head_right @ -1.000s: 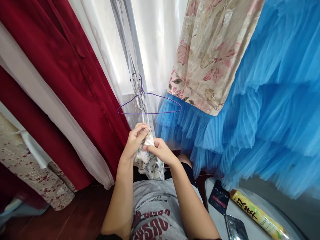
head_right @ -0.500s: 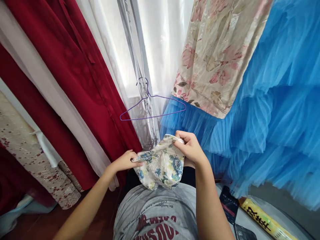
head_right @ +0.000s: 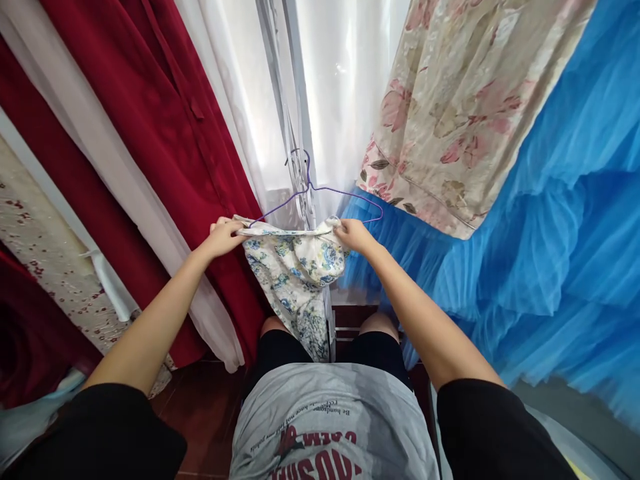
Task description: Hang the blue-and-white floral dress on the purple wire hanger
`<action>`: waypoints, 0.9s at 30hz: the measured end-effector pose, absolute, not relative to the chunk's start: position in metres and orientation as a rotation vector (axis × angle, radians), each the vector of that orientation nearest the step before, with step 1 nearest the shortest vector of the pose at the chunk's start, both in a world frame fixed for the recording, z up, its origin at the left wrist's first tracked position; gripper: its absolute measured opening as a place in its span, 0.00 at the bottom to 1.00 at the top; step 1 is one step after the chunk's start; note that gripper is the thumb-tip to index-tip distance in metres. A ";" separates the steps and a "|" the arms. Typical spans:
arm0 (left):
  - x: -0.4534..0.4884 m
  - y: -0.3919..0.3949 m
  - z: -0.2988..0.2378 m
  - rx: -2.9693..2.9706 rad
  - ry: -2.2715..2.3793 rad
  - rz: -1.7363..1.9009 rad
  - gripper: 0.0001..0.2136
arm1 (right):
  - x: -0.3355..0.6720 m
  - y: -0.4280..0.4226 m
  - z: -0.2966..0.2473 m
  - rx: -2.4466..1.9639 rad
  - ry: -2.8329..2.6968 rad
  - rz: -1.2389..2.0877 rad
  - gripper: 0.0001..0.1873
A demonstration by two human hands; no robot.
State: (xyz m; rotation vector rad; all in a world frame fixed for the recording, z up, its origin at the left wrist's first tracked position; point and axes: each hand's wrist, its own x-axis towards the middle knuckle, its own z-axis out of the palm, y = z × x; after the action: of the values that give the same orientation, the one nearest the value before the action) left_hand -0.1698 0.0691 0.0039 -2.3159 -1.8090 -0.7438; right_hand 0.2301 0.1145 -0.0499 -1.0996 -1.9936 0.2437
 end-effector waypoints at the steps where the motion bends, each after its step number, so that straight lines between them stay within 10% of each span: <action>1: -0.165 0.069 0.011 -2.295 -1.748 -0.731 0.09 | 0.228 0.117 -0.051 -1.114 -2.017 0.241 0.10; 20: -0.058 0.077 0.030 -2.172 -1.283 -1.370 0.09 | 0.306 0.102 -0.046 -0.993 -1.574 0.173 0.15; 27: -0.119 0.099 0.008 -2.191 -1.686 -1.711 0.17 | 0.315 0.099 -0.008 -0.855 -1.544 1.088 0.20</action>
State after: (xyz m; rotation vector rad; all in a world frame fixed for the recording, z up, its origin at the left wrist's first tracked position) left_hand -0.1186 0.0987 0.0077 -2.1908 -1.6857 -1.7108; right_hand 0.3147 0.0993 -0.0077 -0.8550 -1.5438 1.0881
